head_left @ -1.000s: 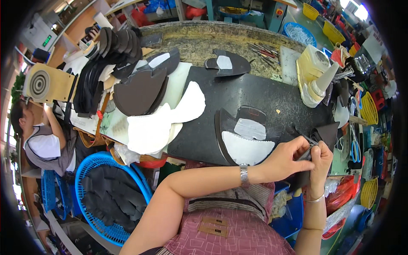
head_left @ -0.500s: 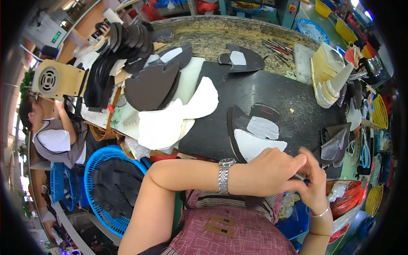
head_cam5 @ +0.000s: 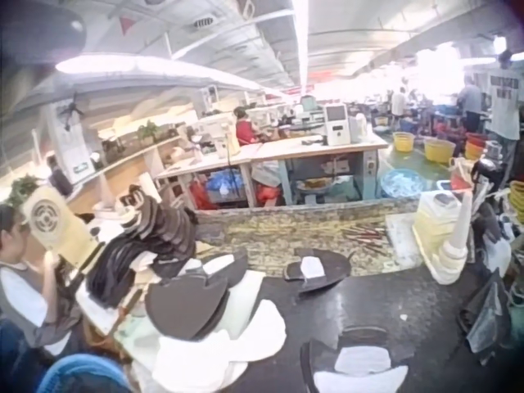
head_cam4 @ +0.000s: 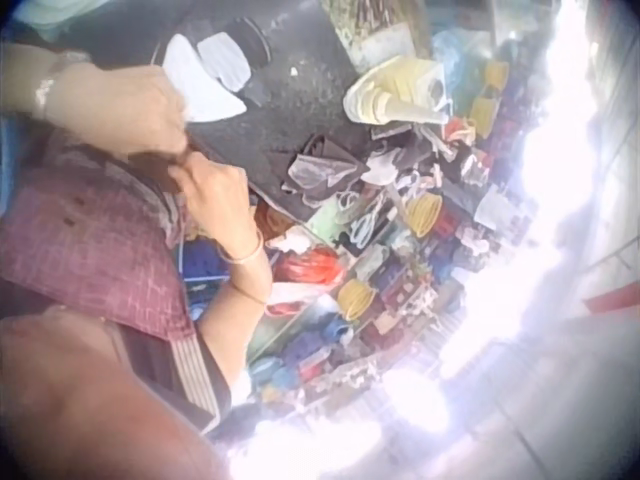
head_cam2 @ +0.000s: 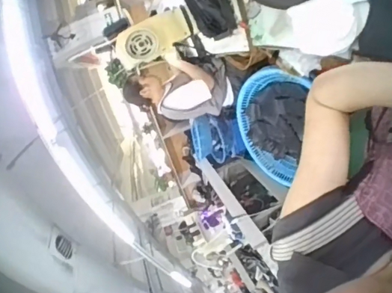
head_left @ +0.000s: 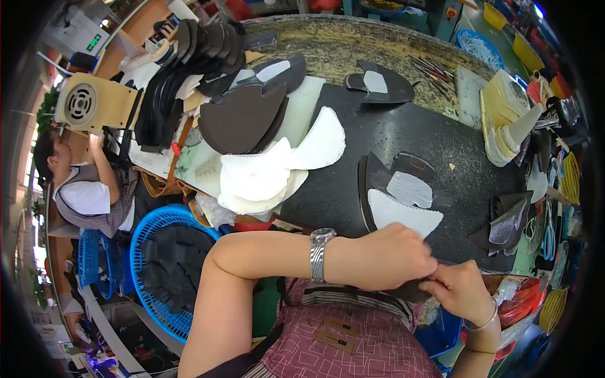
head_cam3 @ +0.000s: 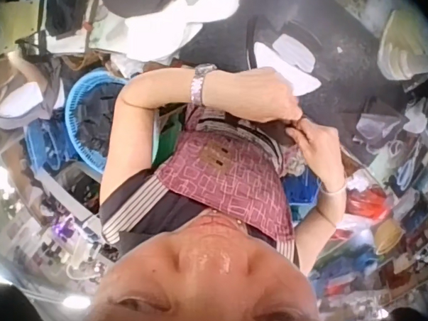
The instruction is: The person attaches white reinforcement inserts and fabric lining pieces onto shoe upper panels by hand, presses them together, and bundles the assembled components with a rubber band.
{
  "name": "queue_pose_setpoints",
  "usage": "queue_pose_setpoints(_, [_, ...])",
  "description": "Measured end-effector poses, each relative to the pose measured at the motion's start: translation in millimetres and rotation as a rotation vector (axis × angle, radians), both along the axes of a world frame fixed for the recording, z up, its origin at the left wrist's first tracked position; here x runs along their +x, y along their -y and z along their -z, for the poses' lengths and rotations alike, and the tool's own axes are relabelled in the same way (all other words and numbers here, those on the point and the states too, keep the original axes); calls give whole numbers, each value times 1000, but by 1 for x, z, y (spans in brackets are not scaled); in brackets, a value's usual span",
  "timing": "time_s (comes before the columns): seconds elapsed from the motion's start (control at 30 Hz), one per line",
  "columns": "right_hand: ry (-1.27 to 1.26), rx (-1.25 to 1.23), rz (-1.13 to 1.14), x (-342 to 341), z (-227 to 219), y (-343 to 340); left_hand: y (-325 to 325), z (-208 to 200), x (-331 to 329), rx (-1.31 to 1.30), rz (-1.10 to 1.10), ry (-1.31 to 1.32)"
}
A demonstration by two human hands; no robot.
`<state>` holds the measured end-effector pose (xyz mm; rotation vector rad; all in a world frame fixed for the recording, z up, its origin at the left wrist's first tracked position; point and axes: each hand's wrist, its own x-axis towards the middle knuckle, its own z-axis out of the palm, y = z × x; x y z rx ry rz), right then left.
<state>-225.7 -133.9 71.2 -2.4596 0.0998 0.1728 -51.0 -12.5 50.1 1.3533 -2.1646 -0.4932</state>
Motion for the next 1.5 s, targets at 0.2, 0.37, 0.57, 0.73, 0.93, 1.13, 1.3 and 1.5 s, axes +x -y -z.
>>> queue_pose_setpoints(0.2, [288,1122,1025,-9,-2,-14,1,-1,-40,-330,-305,-542])
queue_pose_setpoints(0.37, [341,654,872,-34,17,-6,13,32,-54,-308,-258,-559])
queue_pose_setpoints(0.57, [-32,494,853,-25,24,3,11,41,-43,-328,-313,-524])
queue_pose_setpoints(0.73, [241,1336,1049,7,46,-15,-8,47,-39,-291,-490,-367])
queue_pose_setpoints(0.93, [-78,863,736,13,63,-6,-23,49,-14,-405,-477,35])
queue_pose_setpoints(1.13, [42,1325,899,15,51,-21,-30,44,-15,-435,-483,9])
queue_pose_setpoints(1.3, [44,1060,752,27,50,-21,-23,34,-8,-447,-559,39])
queue_pose_setpoints(1.5, [211,851,655,33,42,-31,-34,7,-3,130,-524,-592])
